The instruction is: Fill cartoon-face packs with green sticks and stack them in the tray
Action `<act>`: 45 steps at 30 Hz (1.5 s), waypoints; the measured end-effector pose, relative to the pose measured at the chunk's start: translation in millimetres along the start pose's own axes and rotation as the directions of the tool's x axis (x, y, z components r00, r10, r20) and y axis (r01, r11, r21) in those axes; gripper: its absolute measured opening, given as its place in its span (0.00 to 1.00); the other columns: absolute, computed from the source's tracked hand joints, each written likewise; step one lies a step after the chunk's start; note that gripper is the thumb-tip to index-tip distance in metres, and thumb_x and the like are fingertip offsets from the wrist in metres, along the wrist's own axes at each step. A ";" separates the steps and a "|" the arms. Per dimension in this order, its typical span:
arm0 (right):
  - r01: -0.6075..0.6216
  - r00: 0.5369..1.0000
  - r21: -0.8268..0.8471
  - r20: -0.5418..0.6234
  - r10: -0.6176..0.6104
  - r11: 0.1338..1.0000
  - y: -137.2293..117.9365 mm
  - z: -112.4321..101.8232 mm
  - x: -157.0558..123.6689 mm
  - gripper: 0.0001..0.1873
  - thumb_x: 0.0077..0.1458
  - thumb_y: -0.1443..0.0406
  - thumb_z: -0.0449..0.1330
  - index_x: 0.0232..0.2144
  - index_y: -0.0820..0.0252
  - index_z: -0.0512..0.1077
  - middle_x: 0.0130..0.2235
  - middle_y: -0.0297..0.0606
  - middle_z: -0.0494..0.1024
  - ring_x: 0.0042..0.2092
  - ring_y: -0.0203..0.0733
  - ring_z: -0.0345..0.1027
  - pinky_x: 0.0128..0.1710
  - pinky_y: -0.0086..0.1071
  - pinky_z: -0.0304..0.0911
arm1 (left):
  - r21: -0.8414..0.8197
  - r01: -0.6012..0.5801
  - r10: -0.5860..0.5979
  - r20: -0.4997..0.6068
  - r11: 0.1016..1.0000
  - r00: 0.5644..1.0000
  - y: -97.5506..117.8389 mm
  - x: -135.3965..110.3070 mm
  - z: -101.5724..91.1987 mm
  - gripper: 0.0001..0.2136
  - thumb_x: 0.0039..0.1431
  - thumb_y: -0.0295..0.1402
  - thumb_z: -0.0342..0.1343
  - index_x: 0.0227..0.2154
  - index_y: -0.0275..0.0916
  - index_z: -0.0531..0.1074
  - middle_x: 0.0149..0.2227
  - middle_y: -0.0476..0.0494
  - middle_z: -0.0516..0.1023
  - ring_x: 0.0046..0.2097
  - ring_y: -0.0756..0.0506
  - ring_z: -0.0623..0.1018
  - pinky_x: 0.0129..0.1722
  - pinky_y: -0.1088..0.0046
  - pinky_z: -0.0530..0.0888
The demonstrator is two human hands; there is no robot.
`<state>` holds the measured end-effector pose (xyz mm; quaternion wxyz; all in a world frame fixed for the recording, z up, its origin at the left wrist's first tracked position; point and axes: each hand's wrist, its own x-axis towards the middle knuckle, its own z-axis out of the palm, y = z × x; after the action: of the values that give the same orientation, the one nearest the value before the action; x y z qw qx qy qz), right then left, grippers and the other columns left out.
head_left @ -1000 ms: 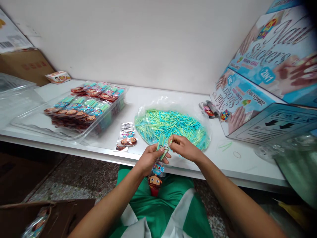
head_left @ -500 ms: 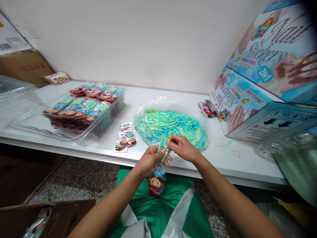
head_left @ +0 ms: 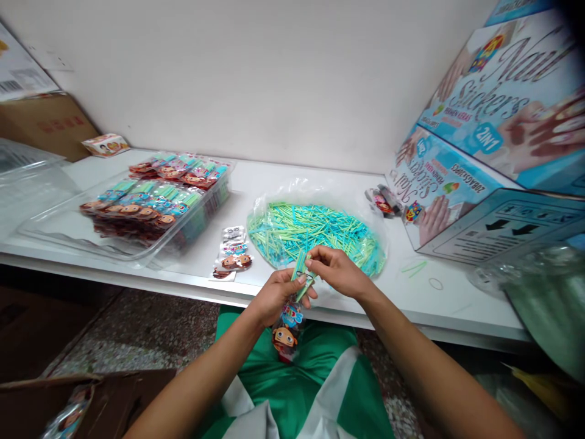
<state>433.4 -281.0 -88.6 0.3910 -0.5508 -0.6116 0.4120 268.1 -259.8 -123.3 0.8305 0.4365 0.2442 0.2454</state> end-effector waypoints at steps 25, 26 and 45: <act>0.039 0.999 0.041 0.010 -0.040 0.998 -1.4 -1.1 0.3 0.10 0.54 0.59 0.55 0.30 0.60 0.69 0.27 0.31 0.69 0.30 0.34 0.62 0.31 0.29 0.58 | -0.002 -0.015 0.015 0.024 1.000 1.000 1.2 -1.1 -0.4 0.13 0.53 0.39 0.56 0.34 0.32 0.69 0.29 0.41 0.77 0.24 0.51 0.74 0.26 0.77 0.67; 0.037 0.999 0.048 0.018 -0.038 0.998 -2.2 -1.9 0.2 0.10 0.54 0.59 0.55 0.30 0.60 0.69 0.27 0.31 0.69 0.30 0.34 0.62 0.31 0.29 0.58 | -0.003 -0.013 0.013 0.029 1.000 0.999 1.2 -1.1 -0.6 0.13 0.53 0.39 0.56 0.34 0.33 0.69 0.29 0.41 0.77 0.24 0.51 0.74 0.26 0.77 0.67; 0.026 0.998 -0.135 -0.059 -0.034 0.991 -1.9 2.0 -2.9 0.10 0.51 0.67 0.52 0.39 0.57 0.64 0.30 0.31 0.70 0.30 0.34 0.63 0.29 0.28 0.57 | 0.049 -0.073 0.070 0.061 0.996 0.996 1.7 -1.8 -1.5 0.15 0.56 0.39 0.54 0.40 0.32 0.70 0.31 0.39 0.77 0.25 0.50 0.74 0.27 0.76 0.67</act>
<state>431.1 -284.2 -87.7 0.3777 -0.5789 -0.6339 0.3470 265.5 -259.2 -122.2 0.8166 0.4731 0.2099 0.2554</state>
